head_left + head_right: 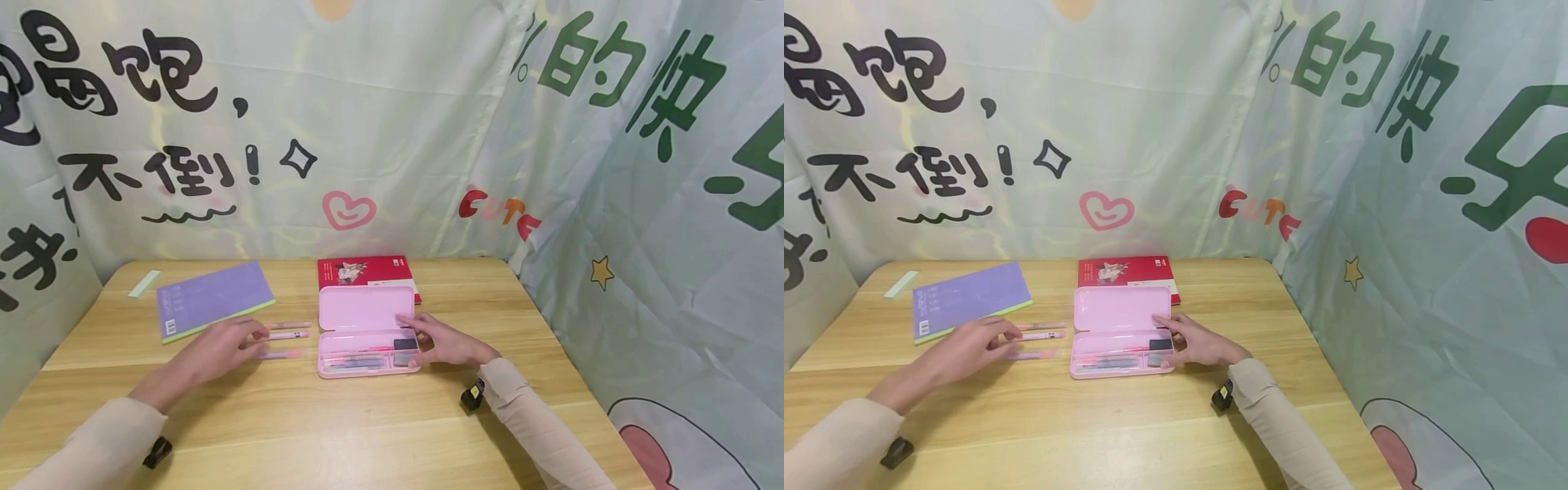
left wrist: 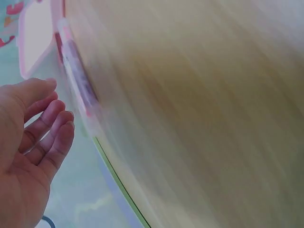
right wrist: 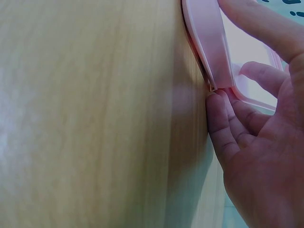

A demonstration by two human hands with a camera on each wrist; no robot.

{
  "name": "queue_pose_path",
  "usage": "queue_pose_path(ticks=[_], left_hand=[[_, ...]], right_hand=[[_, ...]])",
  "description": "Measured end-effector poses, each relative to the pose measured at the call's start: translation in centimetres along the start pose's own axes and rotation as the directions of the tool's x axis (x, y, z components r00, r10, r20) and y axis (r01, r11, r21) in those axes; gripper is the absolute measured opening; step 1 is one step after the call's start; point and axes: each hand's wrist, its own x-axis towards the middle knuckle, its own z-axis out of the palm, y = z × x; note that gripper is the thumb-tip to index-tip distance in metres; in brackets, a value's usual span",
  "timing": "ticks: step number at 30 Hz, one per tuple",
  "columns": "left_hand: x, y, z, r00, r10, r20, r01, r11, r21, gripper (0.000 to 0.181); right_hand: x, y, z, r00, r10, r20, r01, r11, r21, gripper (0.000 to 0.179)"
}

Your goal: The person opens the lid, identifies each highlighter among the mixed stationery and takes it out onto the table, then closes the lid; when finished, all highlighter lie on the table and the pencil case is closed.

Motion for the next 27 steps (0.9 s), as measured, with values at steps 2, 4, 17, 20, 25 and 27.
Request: queue_pose_path(ticks=[2, 4, 17, 20, 25, 27], left_hand=[[0.4, 0.7, 0.2, 1.000, 0.009, 0.005, -0.009, 1.000, -0.014, 0.018], [0.8, 1.5, 0.4, 1.000, 0.029, 0.005, -0.029, 0.999, -0.021, 0.019], [2.9, 6.9, 2.4, 0.967, 0.250, 0.057, -0.242, 0.963, -0.116, 0.015], [3.4, 7.7, 3.1, 0.946, 0.308, 0.104, -0.292, 0.946, -0.143, 0.015], [4.0, 8.6, 3.7, 0.936, 0.320, 0.144, -0.299, 0.942, -0.152, 0.017], [4.1, 8.9, 3.8, 0.945, 0.292, 0.149, -0.270, 0.951, -0.153, 0.017]], right_hand=[[0.0, 0.0, 0.0, 1.000, -0.004, 0.002, 0.004, 1.000, 0.001, 0.099], [0.0, 0.1, 0.0, 1.000, -0.007, 0.003, 0.007, 1.000, -0.001, 0.099], [0.0, 0.0, -0.1, 1.000, -0.001, 0.000, 0.001, 1.000, 0.009, 0.100], [-0.1, -0.1, -0.1, 1.000, 0.000, 0.000, 0.000, 1.000, 0.010, 0.099], [-0.1, -0.2, 0.0, 1.000, 0.000, 0.003, 0.000, 1.000, 0.008, 0.099], [-0.1, -0.3, 0.0, 1.000, 0.000, 0.003, 0.000, 1.000, 0.006, 0.099]])
